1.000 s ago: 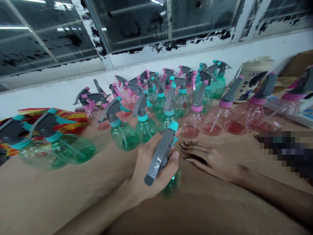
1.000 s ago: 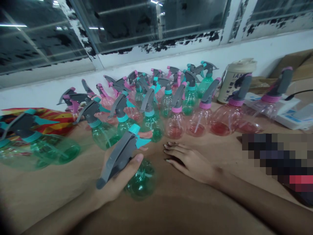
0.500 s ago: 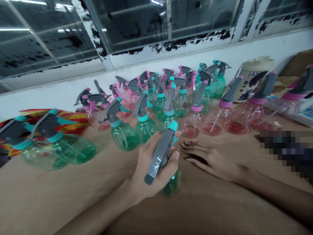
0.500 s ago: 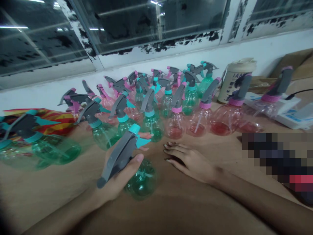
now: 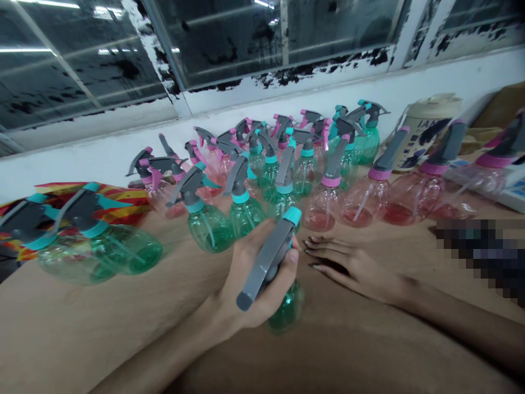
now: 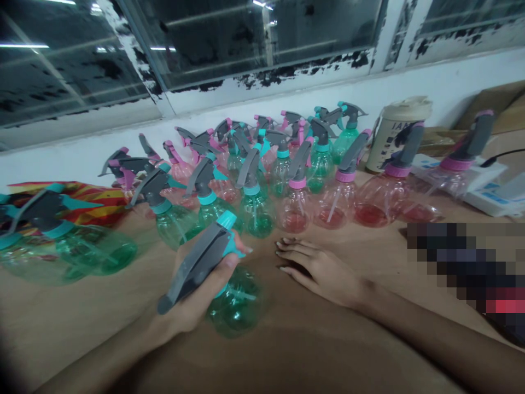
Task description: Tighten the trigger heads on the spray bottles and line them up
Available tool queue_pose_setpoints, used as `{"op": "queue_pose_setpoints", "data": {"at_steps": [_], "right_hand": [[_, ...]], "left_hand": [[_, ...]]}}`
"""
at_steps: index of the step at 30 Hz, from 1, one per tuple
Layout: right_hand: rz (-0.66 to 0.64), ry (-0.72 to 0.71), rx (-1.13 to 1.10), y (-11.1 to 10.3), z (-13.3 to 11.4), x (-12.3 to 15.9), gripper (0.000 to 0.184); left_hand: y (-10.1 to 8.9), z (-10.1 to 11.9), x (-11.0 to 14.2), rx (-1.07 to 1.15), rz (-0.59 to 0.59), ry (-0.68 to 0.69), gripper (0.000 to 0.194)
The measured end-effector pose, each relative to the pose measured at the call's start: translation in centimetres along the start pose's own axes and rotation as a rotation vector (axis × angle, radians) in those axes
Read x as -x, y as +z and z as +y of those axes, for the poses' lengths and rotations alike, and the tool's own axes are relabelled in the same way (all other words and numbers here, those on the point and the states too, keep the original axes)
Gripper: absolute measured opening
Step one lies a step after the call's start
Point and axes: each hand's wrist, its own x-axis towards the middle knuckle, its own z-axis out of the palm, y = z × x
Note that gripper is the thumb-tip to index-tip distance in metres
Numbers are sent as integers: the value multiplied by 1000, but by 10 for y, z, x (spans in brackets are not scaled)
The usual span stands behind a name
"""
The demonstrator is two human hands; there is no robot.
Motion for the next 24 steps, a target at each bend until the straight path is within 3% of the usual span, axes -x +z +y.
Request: {"op": "queue_pose_setpoints", "data": {"at_steps": [4, 10, 24], "right_hand": [[-12, -1, 5, 0, 0, 0, 31], [-20, 7, 9, 0, 1, 1, 31], [-39, 4, 21, 0, 1, 1, 33]], "left_hand": [[-2, -1, 0, -11, -14, 10, 9], [2, -4, 2, 34, 16, 17, 23], [3, -5, 3, -42, 35, -4, 24]]}}
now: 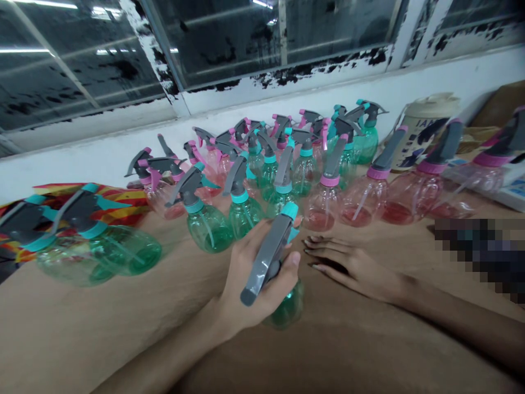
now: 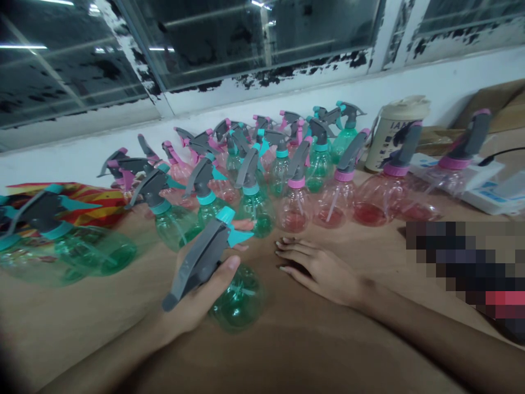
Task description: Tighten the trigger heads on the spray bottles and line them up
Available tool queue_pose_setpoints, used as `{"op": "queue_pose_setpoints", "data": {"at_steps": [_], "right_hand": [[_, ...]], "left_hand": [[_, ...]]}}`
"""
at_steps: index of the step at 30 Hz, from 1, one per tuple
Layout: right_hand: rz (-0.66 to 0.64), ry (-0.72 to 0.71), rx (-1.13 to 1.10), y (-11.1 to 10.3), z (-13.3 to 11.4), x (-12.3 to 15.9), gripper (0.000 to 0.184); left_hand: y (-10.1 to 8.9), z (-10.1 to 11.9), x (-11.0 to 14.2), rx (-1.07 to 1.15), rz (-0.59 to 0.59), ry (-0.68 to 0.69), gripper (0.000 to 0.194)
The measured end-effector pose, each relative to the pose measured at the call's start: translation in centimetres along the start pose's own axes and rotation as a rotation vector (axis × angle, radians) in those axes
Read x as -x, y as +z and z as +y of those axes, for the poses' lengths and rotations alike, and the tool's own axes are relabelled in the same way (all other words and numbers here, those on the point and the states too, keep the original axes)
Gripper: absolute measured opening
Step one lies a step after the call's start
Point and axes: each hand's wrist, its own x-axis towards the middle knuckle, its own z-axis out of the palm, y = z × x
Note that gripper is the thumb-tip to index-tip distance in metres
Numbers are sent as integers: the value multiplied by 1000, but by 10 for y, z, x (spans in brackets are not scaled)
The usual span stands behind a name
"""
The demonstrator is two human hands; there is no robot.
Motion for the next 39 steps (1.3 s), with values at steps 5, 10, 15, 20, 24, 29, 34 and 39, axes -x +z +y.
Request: {"op": "queue_pose_setpoints", "data": {"at_steps": [5, 10, 15, 20, 24, 29, 34, 39], "right_hand": [[-11, 7, 14, 0, 0, 1, 31], [-4, 16, 13, 1, 0, 0, 34], [3, 8, 8, 0, 0, 0, 33], [2, 6, 9, -1, -1, 0, 30], [-15, 7, 19, -1, -2, 0, 31], [-16, 10, 14, 0, -1, 0, 32], [-14, 6, 11, -1, -1, -1, 34], [-7, 10, 0, -1, -1, 0, 33]], "left_hand": [[0, 0, 0, 21, -16, -3, 24], [0, 0, -1, 20, 3, 8, 23], [1, 0, 0, 23, 8, 14, 24], [-1, 2, -1, 21, -5, -4, 26], [-3, 4, -1, -13, -13, -16, 8], [-2, 2, -1, 8, -12, -1, 14], [2, -1, -2, -27, -6, 3, 30], [2, 0, -1, -29, 10, 2, 28]]}}
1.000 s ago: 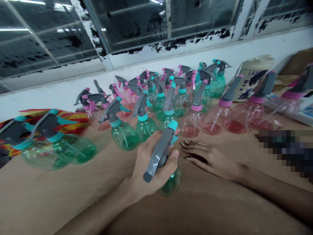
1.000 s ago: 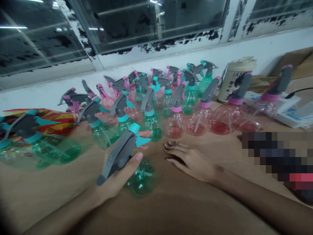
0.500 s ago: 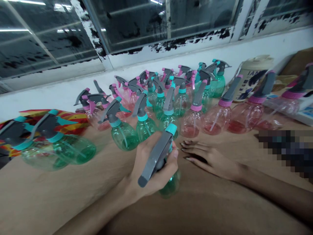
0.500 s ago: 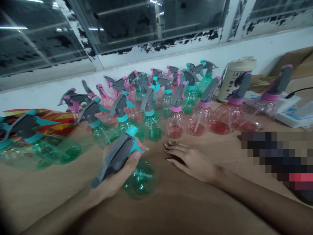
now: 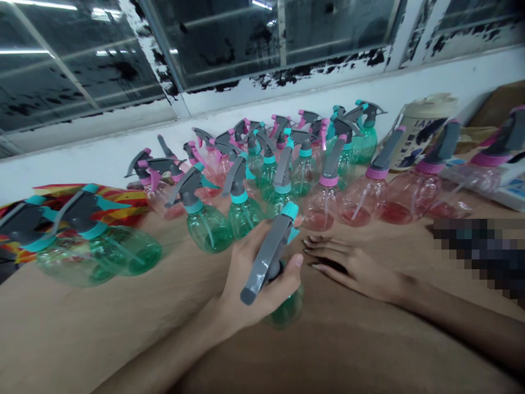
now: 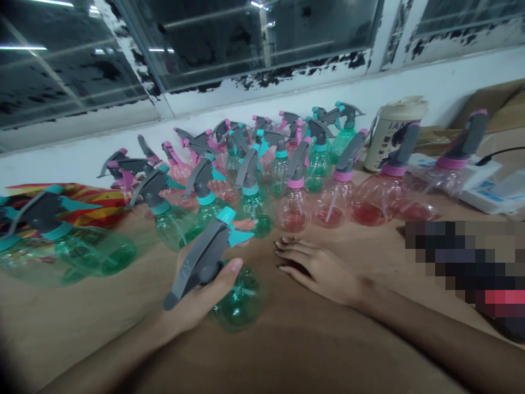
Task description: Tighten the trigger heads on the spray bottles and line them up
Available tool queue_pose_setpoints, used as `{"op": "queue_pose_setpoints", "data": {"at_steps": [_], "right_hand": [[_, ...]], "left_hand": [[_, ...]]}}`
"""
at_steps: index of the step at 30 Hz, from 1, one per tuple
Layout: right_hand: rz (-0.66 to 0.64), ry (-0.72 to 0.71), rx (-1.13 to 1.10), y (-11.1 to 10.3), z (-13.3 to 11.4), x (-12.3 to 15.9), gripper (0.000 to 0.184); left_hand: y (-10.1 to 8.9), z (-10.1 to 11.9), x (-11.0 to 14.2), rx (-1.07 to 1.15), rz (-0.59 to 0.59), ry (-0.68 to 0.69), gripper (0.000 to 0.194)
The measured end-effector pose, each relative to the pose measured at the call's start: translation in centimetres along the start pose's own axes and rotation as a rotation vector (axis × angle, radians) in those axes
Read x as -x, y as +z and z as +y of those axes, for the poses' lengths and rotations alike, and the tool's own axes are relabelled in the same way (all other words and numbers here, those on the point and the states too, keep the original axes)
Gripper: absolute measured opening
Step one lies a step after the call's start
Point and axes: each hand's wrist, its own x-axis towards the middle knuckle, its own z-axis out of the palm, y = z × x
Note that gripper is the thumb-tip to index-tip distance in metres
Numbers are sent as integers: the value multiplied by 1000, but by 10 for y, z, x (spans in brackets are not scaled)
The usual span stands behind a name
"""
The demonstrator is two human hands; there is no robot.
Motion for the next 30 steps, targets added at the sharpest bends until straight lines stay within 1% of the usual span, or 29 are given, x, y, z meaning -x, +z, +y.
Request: {"op": "queue_pose_setpoints", "data": {"at_steps": [9, 14, 21, 23, 27, 29, 30], "right_hand": [[-9, 1, 16, 2, 2, 1, 34], [-9, -6, 16, 2, 3, 1, 35], [1, 5, 6, 1, 1, 1, 35], [2, 2, 3, 1, 1, 0, 34], [-3, -2, 1, 1, 1, 0, 32], [6, -1, -8, 1, 1, 0, 33], [14, -3, -14, 1, 1, 0, 34]], "left_hand": [[2, -1, 1, 8, 25, 4, 23], [2, -1, 1, -20, 22, -2, 15], [1, 0, -1, 3, 1, 19, 26], [0, 0, -2, 14, -11, 38, 22], [-4, 2, -4, 26, -42, 43, 4], [-5, 2, -4, 12, -45, 24, 2], [-5, 1, -4, 6, -39, 11, 5]]}}
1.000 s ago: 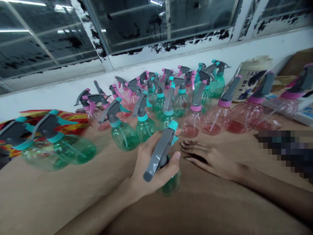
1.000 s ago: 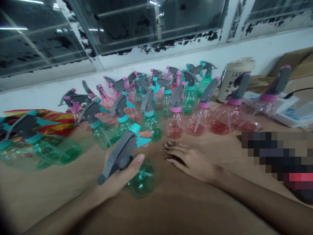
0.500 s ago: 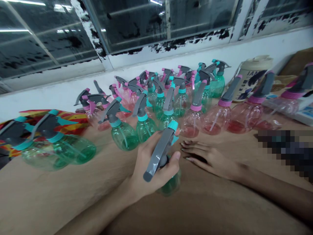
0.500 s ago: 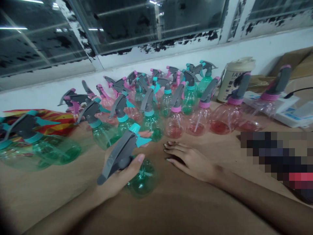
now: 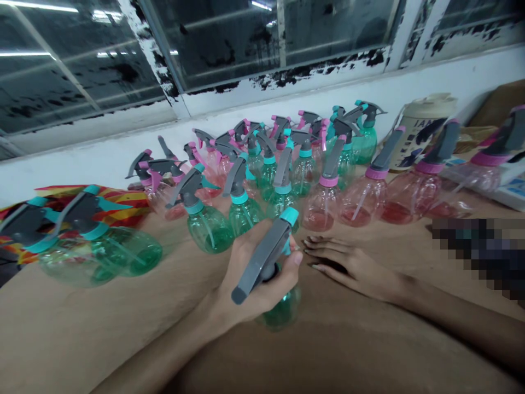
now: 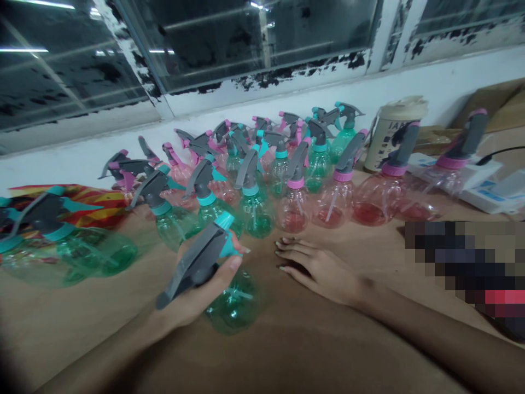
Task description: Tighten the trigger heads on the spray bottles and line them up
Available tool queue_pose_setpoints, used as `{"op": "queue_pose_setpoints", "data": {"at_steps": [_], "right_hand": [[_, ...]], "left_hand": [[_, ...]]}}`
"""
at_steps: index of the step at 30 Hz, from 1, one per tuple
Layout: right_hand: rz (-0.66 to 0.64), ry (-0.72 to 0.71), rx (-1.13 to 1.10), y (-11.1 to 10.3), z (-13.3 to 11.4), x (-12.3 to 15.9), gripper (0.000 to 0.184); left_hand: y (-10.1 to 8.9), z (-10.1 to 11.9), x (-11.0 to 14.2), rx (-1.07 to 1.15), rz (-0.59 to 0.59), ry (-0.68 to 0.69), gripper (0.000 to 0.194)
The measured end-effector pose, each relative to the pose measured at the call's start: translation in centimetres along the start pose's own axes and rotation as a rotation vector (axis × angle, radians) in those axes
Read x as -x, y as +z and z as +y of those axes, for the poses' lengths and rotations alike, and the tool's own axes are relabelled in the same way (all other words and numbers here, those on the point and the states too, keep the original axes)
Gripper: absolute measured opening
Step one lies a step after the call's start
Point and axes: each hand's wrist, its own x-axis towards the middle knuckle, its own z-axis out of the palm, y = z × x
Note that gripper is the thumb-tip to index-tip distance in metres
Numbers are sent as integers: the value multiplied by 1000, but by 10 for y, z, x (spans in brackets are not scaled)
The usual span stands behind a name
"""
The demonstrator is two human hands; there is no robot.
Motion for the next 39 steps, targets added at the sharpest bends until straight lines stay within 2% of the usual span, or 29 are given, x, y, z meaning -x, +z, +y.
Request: {"op": "queue_pose_setpoints", "data": {"at_steps": [4, 7, 12, 17, 29, 36, 39], "right_hand": [[16, 1, -9, -1, -1, 0, 35], [2, 10, 3, -1, -2, 0, 35], [-8, 4, 10, -2, -2, 0, 33], [4, 9, -3, -1, -1, 0, 33], [32, 6, -20, -1, -2, 0, 33], [1, 12, 0, 0, 0, 0, 35], [2, 8, -5, -1, -1, 0, 34]], "left_hand": [[3, -3, 1, -23, 35, -22, 27], [5, -4, 1, -32, 41, -11, 30], [5, -3, 1, -19, 58, -34, 24], [5, -3, 1, 10, 49, -32, 33], [5, -2, 1, 38, 46, -47, 34], [5, -2, 1, 74, -9, -69, 30], [5, -1, 0, 81, -8, -45, 20]]}}
